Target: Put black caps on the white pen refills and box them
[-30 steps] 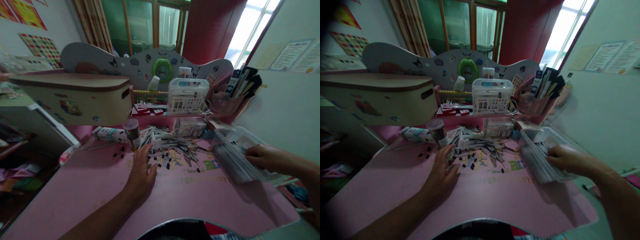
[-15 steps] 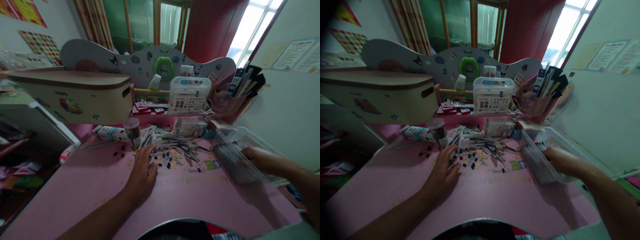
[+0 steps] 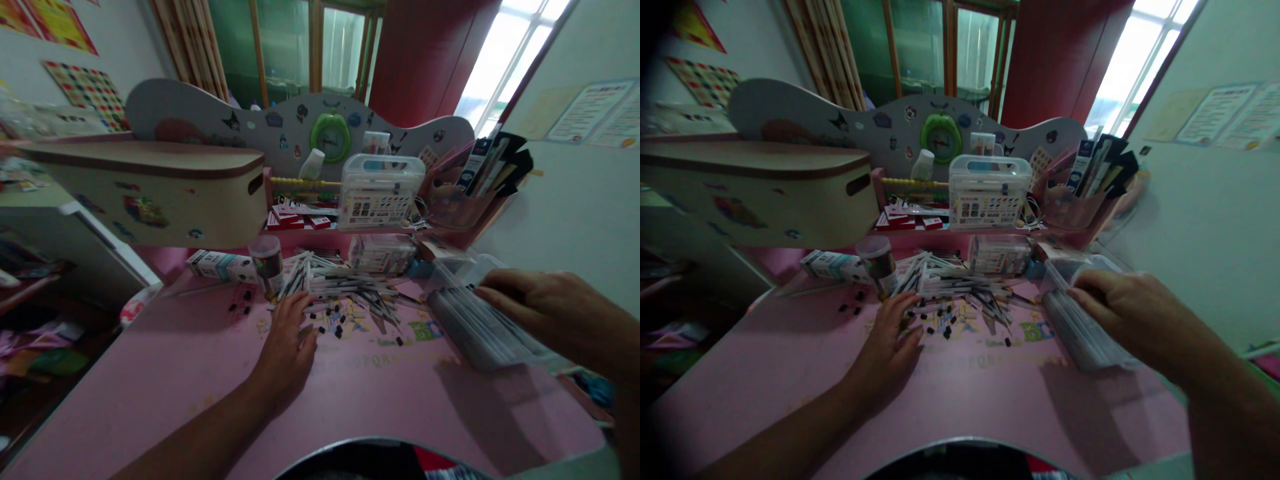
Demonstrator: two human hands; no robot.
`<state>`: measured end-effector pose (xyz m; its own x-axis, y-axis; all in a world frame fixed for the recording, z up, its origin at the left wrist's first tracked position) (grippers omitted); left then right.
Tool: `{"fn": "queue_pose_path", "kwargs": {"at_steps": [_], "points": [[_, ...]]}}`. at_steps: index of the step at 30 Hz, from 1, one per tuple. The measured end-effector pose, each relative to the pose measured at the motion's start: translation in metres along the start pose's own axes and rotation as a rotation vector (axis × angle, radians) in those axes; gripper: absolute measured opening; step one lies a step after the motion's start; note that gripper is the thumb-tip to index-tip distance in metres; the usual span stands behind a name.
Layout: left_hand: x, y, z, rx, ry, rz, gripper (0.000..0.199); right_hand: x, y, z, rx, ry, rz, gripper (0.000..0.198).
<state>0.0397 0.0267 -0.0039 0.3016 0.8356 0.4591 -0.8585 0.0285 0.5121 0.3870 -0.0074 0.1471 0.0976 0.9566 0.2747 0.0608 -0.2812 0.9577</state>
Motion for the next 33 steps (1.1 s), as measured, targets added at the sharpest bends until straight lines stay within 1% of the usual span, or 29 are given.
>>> {"fn": "queue_pose_path", "kwargs": {"at_steps": [1,2,4,7,10,12,15,18,21,26,30,33], "points": [[0.0,0.0,0.0,0.0,0.0,0.0,0.051,-0.003,-0.002,-0.02,0.033,0.077,-0.075,0.011],[0.0,0.0,0.001,0.001,0.0,0.0,0.05,-0.004,-0.004,-0.039,0.055,0.137,-0.107,0.013],[0.002,0.002,0.001,0.012,0.0,0.007,0.049,-0.004,-0.013,-0.074,0.067,0.213,-0.169,0.014],[0.004,0.005,0.002,0.048,-0.002,0.032,0.046,0.006,-0.036,-0.11,0.057,0.232,-0.243,0.018],[0.007,0.009,0.001,0.06,0.001,0.068,0.043,0.018,-0.07,-0.133,0.037,0.219,-0.303,0.019],[0.008,0.012,-0.001,0.04,0.021,0.095,0.041,0.025,-0.096,-0.141,-0.006,0.2,-0.285,0.021],[0.009,0.014,-0.004,-0.011,0.088,0.125,0.038,0.028,-0.132,-0.148,-0.001,0.189,-0.234,0.02],[0.009,0.015,-0.007,-0.05,0.167,0.143,0.035,0.027,-0.154,-0.151,0.056,0.176,-0.178,0.019],[0.01,0.015,-0.009,-0.078,0.211,0.171,0.033,0.027,-0.163,-0.154,0.109,0.17,-0.123,0.023],[0.008,0.014,-0.015,-0.115,0.23,0.21,0.034,0.021,-0.162,-0.164,0.229,0.208,-0.047,0.024],[0.005,0.013,-0.02,-0.167,0.231,0.259,0.035,0.016,-0.165,-0.174,0.232,0.272,-0.079,0.041],[0.004,0.013,-0.023,-0.208,0.223,0.306,0.036,0.014,-0.167,-0.179,0.218,0.288,-0.093,0.046]]}}
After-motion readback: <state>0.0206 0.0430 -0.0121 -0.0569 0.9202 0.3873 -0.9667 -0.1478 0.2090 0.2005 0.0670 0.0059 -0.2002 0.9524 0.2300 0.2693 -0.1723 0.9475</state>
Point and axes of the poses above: each hand's wrist, its own x-axis towards the middle knuckle, its own y-axis out of the back of the hand, z = x × y, the point moved 5 cm from there along x, towards the middle knuckle, and after that the axes turned 11 degrees about -y, right-handed, at the moved point
